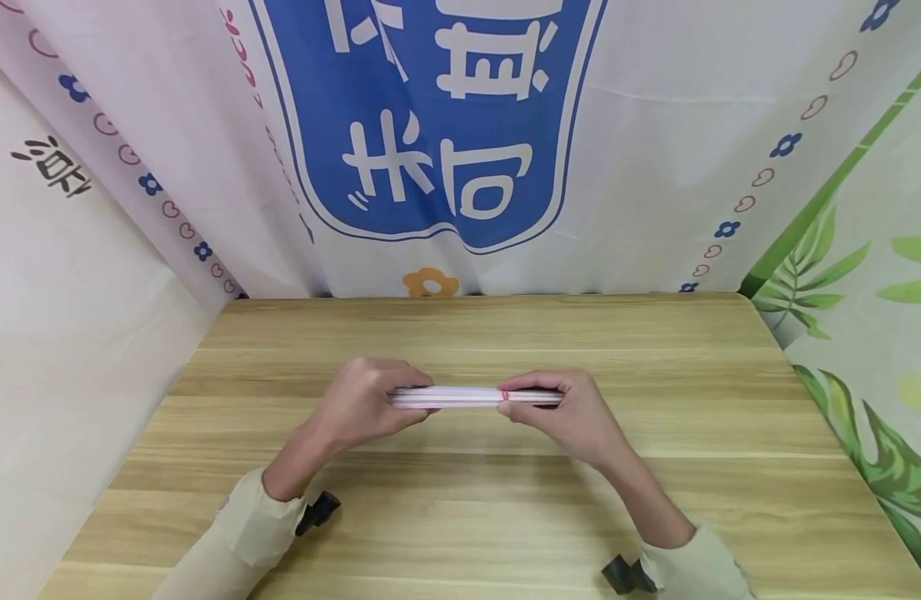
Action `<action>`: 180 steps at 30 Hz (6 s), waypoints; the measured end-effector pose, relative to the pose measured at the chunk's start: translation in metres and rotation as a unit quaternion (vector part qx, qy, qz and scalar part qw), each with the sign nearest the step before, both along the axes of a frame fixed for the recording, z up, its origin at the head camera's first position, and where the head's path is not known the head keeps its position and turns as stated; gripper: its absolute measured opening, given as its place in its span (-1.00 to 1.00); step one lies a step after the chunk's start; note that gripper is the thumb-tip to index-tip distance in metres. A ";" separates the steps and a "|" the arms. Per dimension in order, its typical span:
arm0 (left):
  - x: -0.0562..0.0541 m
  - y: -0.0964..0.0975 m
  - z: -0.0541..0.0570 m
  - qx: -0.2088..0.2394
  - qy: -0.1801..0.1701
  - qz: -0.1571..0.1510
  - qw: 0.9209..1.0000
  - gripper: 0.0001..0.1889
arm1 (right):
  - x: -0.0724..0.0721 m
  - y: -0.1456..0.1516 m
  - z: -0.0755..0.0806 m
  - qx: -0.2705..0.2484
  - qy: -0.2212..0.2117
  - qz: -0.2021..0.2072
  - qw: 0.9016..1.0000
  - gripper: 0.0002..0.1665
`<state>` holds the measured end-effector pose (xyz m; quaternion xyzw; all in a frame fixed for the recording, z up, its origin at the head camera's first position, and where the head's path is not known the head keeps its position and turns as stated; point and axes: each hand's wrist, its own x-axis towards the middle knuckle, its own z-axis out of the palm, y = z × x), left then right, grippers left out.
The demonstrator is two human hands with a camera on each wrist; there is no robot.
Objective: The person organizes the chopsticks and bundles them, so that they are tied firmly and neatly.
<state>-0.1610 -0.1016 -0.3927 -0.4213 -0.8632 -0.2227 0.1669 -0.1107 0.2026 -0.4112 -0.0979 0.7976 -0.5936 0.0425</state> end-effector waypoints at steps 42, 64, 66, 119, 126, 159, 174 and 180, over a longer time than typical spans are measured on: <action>0.011 0.012 -0.006 -0.006 0.020 0.009 1.000 -0.84 | 0.009 -0.025 0.000 0.200 0.228 0.020 0.953 -0.58; 0.010 0.012 -0.005 0.019 0.006 0.014 1.000 -0.82 | 0.007 -0.014 -0.001 0.153 0.296 0.004 0.943 -0.71; 0.010 0.013 -0.005 0.020 0.006 0.013 1.000 -0.83 | 0.008 -0.016 -0.001 0.158 0.293 0.000 0.943 -0.71; 0.017 0.014 -0.002 -0.004 -0.034 0.034 0.999 -0.79 | 0.014 -0.019 0.003 0.229 0.261 0.005 0.938 -0.51; 0.016 0.012 -0.004 0.000 -0.031 0.040 0.999 -0.78 | 0.017 -0.005 0.001 0.220 0.252 -0.003 0.942 -0.50; 0.004 -0.006 -0.003 -0.041 -0.201 0.022 0.979 -0.62 | 0.019 0.030 -0.010 0.175 0.245 -0.036 0.953 -0.69; -0.006 -0.025 -0.015 0.018 -0.168 -0.008 0.986 -0.74 | 0.012 0.035 -0.018 0.172 0.229 -0.035 0.957 -0.70; -0.013 -0.026 -0.020 0.025 -0.157 -0.002 0.987 -0.76 | 0.004 0.037 -0.026 0.188 0.203 -0.024 0.961 -0.71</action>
